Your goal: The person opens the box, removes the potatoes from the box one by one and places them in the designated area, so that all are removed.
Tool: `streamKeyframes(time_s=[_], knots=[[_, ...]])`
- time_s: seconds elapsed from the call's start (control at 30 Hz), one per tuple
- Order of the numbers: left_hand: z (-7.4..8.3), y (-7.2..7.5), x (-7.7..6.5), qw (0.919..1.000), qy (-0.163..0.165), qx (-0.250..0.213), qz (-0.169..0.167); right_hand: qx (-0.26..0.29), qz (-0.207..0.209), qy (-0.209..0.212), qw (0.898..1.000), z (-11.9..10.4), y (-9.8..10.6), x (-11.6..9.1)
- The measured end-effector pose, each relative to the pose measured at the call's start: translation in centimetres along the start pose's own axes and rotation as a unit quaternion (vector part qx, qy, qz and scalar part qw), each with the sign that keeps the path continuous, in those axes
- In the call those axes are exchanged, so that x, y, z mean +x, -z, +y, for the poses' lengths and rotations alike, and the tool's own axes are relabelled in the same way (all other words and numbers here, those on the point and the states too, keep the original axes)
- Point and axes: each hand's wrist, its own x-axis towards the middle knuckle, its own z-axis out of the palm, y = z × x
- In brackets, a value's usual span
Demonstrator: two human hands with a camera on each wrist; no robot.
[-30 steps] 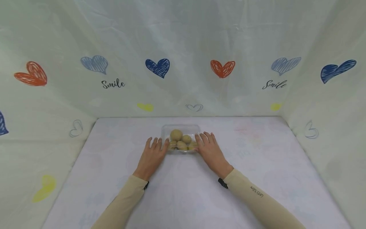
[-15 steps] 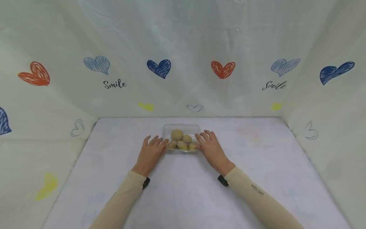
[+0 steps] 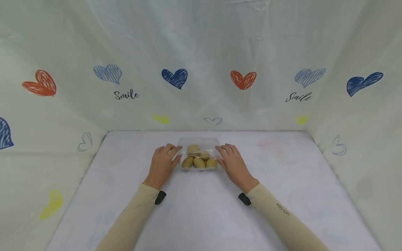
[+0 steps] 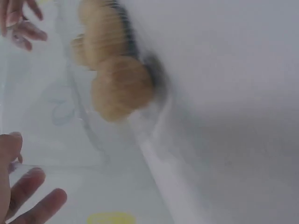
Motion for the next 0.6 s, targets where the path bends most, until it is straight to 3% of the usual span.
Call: streamKeyframes(time_s=[0.2,0.4,0.6], knots=[[-0.3,0.1,0.4,0.9899,0.083,-0.114,-0.012,0.056,0.013,-0.043,0.997,0.2,0.0,0.4],[-0.5,0.5,1.0,0.9763,0.132,-0.166,-0.043,0.100,0.027,-0.083,0.991,0.0,0.5,1.1],[-0.9,0.6,2.2,0.9569,0.174,-0.228,-0.041,0.121,0.046,-0.114,0.985,0.2,0.5,2.0]])
